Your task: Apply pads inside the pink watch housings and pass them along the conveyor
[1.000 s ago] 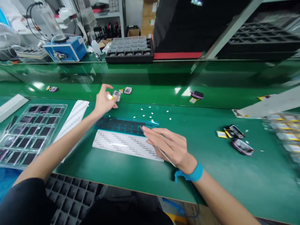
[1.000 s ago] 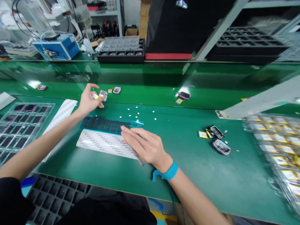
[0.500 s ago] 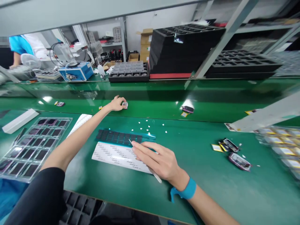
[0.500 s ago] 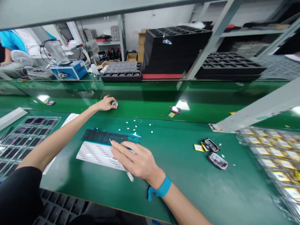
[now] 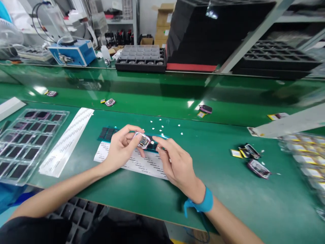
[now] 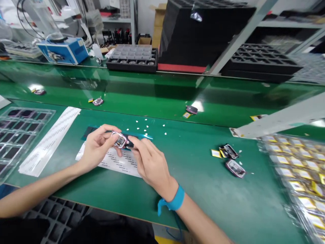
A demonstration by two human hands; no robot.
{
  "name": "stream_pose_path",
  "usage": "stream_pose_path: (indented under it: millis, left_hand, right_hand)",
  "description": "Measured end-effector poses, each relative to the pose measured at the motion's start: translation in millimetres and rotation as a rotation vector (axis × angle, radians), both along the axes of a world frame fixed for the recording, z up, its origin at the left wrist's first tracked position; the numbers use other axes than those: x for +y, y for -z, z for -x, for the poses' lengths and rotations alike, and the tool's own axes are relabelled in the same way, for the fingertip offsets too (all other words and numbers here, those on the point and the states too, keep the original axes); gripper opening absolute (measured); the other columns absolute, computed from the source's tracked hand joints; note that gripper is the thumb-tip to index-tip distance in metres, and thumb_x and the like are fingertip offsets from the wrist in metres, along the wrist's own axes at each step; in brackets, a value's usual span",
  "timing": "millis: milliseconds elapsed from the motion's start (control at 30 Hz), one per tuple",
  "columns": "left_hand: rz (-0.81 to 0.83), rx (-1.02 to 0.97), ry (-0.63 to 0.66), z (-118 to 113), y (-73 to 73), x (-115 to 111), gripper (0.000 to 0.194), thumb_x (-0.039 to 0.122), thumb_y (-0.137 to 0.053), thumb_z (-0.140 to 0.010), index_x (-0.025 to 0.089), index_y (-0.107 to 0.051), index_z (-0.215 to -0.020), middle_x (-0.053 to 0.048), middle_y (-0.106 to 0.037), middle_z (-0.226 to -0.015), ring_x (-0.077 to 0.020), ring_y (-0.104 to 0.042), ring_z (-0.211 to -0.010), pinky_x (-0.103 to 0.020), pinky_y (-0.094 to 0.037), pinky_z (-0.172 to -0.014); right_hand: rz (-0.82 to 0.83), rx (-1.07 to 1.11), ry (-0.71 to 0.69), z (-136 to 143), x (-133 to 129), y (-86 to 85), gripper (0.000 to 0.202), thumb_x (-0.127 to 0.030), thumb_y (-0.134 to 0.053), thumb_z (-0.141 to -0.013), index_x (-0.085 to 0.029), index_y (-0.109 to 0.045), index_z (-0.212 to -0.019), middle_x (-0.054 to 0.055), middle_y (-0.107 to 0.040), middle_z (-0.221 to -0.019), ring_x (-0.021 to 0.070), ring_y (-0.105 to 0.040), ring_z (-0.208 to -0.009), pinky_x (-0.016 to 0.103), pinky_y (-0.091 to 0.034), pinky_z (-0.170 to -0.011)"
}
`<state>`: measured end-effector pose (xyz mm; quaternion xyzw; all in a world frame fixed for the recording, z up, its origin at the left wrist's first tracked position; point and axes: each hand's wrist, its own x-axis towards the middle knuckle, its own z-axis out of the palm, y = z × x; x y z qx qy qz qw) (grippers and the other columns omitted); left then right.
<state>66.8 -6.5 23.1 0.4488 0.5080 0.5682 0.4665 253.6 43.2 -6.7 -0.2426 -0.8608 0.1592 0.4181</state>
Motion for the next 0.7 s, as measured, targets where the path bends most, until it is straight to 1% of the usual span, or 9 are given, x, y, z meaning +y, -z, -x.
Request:
stream_pose_path:
  millis: [67, 133, 233, 300, 400, 533, 633, 700]
  left_hand:
    - [-0.004, -0.026, 0.013, -1.8, 6.1, -5.7, 0.031, 0.044, -0.074, -0.09, 0.019, -0.058, -0.099, -0.001, -0.076, -0.074, -0.0166, -0.073, -0.051, -0.025, -0.06, -0.052]
    - [0.01, -0.042, 0.038, -2.2, 12.4, -9.6, 0.026, 0.04, -0.072, -0.092, 0.02, -0.057, -0.099, -0.001, -0.075, -0.077, -0.0181, -0.076, -0.056, -0.025, -0.062, -0.053]
    - [0.033, -0.067, 0.062, -4.4, 19.1, -15.1, 0.018, 0.033, -0.068, -0.095, 0.021, -0.056, -0.1, 0.0, -0.072, -0.078, -0.019, -0.078, -0.062, -0.026, -0.065, -0.057]
    - [0.044, -0.066, 0.061, -6.5, 20.5, -17.8, 0.014, 0.03, -0.065, -0.096, 0.021, -0.056, -0.099, 0.0, -0.07, -0.079, -0.0185, -0.078, -0.064, -0.027, -0.066, -0.059]
    - [0.048, -0.005, 0.054, -8.0, 18.9, -20.2, 0.01, 0.027, -0.063, -0.097, 0.021, -0.056, -0.099, 0.0, -0.069, -0.078, -0.0165, -0.077, -0.061, -0.024, -0.063, -0.057]
    - [-0.001, 0.165, 0.035, -6.8, 17.7, -22.8, 0.005, 0.021, -0.06, -0.096, 0.021, -0.056, -0.099, 0.001, -0.068, -0.074, -0.0138, -0.074, -0.057, -0.02, -0.058, -0.054]
    - [-0.034, 0.307, 0.039, -4.7, 22.3, -22.8, 0.005, 0.018, -0.058, -0.096, 0.02, -0.058, -0.1, 0.003, -0.065, -0.067, -0.0122, -0.071, -0.054, -0.02, -0.056, -0.054]
    - [-0.027, 0.342, 0.04, -3.2, 26.6, -21.0, 0.005, 0.017, -0.058, -0.095, 0.02, -0.058, -0.099, 0.004, -0.065, -0.066, -0.0116, -0.069, -0.053, -0.02, -0.055, -0.053]
  right_hand:
    - [-0.003, -0.018, -0.014, 0.3, -1.1, 0.3, 0.028, -0.017, -0.052, -0.104, -0.02, -0.061, -0.13, 0.004, -0.07, -0.091, 0.0158, -0.067, -0.073, 0.026, -0.057, -0.065]
    - [0.003, -0.029, -0.023, 0.7, -1.5, 0.9, 0.021, -0.018, -0.055, -0.104, -0.021, -0.062, -0.124, 0.003, -0.072, -0.091, 0.0133, -0.067, -0.068, 0.024, -0.057, -0.063]
    - [0.006, -0.018, -0.037, 2.3, -2.0, 2.2, 0.013, -0.019, -0.06, -0.103, -0.021, -0.063, -0.115, 0.0, -0.073, -0.085, 0.0106, -0.067, -0.062, 0.021, -0.055, -0.059]
    - [-0.013, -0.012, -0.038, 3.6, -2.8, 2.6, 0.01, -0.018, -0.063, -0.101, -0.021, -0.063, -0.111, -0.001, -0.073, -0.083, 0.0103, -0.069, -0.064, 0.019, -0.055, -0.059]
    - [-0.039, -0.017, -0.019, 4.5, -4.3, 1.8, 0.012, -0.012, -0.064, -0.099, -0.021, -0.063, -0.108, -0.001, -0.074, -0.083, 0.0103, -0.071, -0.068, 0.018, -0.056, -0.062]
    - [-0.113, -0.068, -0.055, 1.0, -6.2, 1.8, 0.017, -0.007, -0.062, -0.099, -0.019, -0.063, -0.111, 0.002, -0.077, -0.089, 0.0118, -0.074, -0.075, 0.019, -0.057, -0.068]
    - [-0.212, -0.249, -0.056, -3.6, -7.3, 3.7, 0.023, -0.005, -0.05, -0.101, -0.015, -0.063, -0.117, 0.006, -0.078, -0.096, 0.0155, -0.075, -0.081, 0.022, -0.058, -0.067]
    - [-0.243, -0.367, -0.066, -5.3, -7.3, 4.7, 0.031, -0.003, -0.044, -0.1, -0.014, -0.064, -0.121, 0.008, -0.078, -0.1, 0.0172, -0.075, -0.083, 0.023, -0.059, -0.066]
